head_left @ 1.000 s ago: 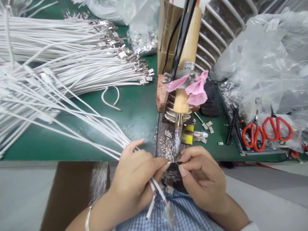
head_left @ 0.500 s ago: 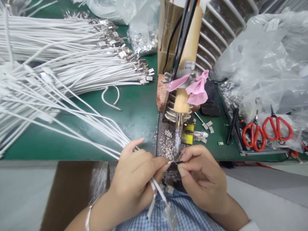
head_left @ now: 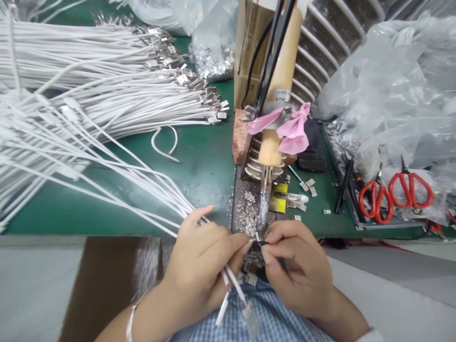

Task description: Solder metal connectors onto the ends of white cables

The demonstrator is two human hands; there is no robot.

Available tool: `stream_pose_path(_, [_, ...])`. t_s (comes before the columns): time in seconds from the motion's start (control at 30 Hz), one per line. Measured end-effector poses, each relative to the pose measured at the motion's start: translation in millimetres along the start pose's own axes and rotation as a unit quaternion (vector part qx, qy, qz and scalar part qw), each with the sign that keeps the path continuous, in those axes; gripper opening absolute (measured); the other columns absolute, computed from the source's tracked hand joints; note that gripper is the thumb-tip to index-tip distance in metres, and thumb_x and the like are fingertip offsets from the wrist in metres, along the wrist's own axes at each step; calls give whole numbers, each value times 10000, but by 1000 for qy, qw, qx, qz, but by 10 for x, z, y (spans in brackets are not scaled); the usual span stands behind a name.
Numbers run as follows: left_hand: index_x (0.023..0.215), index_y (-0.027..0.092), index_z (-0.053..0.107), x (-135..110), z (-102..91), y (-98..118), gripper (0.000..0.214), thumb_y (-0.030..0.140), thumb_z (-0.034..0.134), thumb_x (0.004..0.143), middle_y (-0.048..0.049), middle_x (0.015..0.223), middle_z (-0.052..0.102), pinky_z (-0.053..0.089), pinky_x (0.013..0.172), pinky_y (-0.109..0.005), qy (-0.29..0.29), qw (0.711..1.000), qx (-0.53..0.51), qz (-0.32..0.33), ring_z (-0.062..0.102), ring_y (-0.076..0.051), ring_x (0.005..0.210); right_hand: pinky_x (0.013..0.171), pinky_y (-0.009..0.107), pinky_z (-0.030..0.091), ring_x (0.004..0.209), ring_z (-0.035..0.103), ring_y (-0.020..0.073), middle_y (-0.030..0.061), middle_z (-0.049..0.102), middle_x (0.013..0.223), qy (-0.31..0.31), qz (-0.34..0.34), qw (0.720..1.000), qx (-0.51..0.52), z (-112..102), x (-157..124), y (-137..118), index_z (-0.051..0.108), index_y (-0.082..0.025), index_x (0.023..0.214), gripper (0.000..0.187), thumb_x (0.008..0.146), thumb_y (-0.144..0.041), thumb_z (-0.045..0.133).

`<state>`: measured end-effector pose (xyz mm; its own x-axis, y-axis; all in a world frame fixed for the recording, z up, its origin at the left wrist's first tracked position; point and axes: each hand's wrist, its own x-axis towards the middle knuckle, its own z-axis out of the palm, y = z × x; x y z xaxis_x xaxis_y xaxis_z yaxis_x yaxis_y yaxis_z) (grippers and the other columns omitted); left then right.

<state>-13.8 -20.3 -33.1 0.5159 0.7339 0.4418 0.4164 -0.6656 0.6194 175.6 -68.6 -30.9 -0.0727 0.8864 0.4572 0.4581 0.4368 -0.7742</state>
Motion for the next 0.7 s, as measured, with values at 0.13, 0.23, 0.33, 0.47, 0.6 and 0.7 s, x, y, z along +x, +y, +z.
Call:
stream_pose_path(0.13, [968,216,658,-1,-7,8,152,98,602,890,58,647,595,349,1083,-454,-3,1000,0,-1,554,-116,573,759,314,588,865,640,173,46,585,957,0,9,1000,10,3,-18,9,587,-213,942,274,794,18,571])
stream_pose_path(0.23, [965,210,663,1,-9,12,156,91,596,890,57,644,588,349,1080,-452,-5,1000,-7,-2,559,-115,572,763,312,578,867,637,168,41,579,964,4,20,999,25,9,-35,34,573,-216,930,270,793,17,570])
stream_pose_path(0.33, [963,198,670,9,-7,14,160,82,590,886,49,643,588,354,1069,-460,-10,1000,-20,1,558,-119,574,752,312,564,858,626,163,30,579,955,3,34,999,40,6,-47,59,562,-222,921,264,790,6,581])
stream_pose_path(0.47, [969,200,668,18,-3,16,172,74,588,883,45,658,596,356,1069,-465,-15,999,-31,-1,560,-119,584,726,325,557,836,615,169,26,579,936,2,39,998,43,-6,-51,67,558,-231,915,249,796,-14,585])
stream_pose_path(0.6, [985,212,660,21,-2,17,185,81,573,888,46,666,607,363,1069,-469,-11,1000,-29,3,566,-121,586,707,322,557,812,615,170,29,578,922,-2,43,998,36,-9,-37,54,563,-231,907,237,808,-16,586])
stream_pose_path(0.7, [987,222,653,21,-4,11,187,86,570,891,52,658,605,369,1067,-463,-12,1000,-22,5,566,-120,579,717,334,564,819,619,176,34,585,928,-4,41,998,37,-12,-30,54,573,-233,916,239,814,-17,583])
